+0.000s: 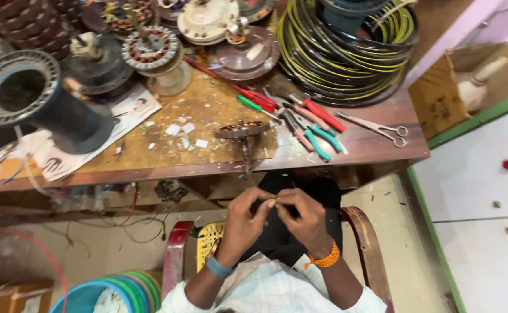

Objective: The person cuts small white rectangular pieces with scissors and inserts them into slots on a circular copper-wound component. They then use a screwdriver to press the pieces into place, repeating the process for multiple slots.

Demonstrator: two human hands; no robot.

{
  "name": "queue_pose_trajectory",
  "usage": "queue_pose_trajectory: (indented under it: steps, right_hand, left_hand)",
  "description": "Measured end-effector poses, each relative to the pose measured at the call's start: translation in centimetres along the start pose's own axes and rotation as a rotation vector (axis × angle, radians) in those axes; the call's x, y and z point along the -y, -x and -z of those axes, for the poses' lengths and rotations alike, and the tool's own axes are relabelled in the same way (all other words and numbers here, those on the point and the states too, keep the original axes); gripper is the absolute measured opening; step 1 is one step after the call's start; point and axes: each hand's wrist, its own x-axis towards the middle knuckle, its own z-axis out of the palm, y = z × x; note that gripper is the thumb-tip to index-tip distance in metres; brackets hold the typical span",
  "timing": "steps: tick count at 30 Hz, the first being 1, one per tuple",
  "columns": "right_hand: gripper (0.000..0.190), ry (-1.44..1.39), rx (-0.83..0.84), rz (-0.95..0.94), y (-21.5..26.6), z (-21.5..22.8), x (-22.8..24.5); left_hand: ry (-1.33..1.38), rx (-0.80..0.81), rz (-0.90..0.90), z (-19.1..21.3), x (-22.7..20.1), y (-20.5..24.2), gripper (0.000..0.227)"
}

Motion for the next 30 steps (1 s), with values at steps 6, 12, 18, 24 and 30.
queue_pose_trajectory:
  steps: [6,12,18,24,30]
  right_hand:
    - [0.021,-0.038,0.016,0.098,2.2,-0.4,0.2]
    - [0.011,-0.254,0.034,-0.106,3.3,-0.5,1.5]
    - [0.01,-0.713,0.085,-0.607,3.3,-0.7,1.3]
    - [0.014,-0.591,0.044,-0.571,4.2,-1.9,1.4]
    - [0.015,-0.551,-0.037,-0.549,5.3,-4.2,0.9]
  left_hand:
    - [0.209,0.024,0.212,-0.5,1.6,2.8,0.008]
    - [0.091,-0.036,-0.041,0.8,0.9,4.1,0.005]
    - [-0.168,-0.057,-0.332,1.8,-0.6,4.2,0.012]
    - [-0.223,-0.12,-0.471,1.7,0.0,4.1,0.015]
    - [-0.259,-0.137,-0.407,1.4,0.8,3.8,0.013]
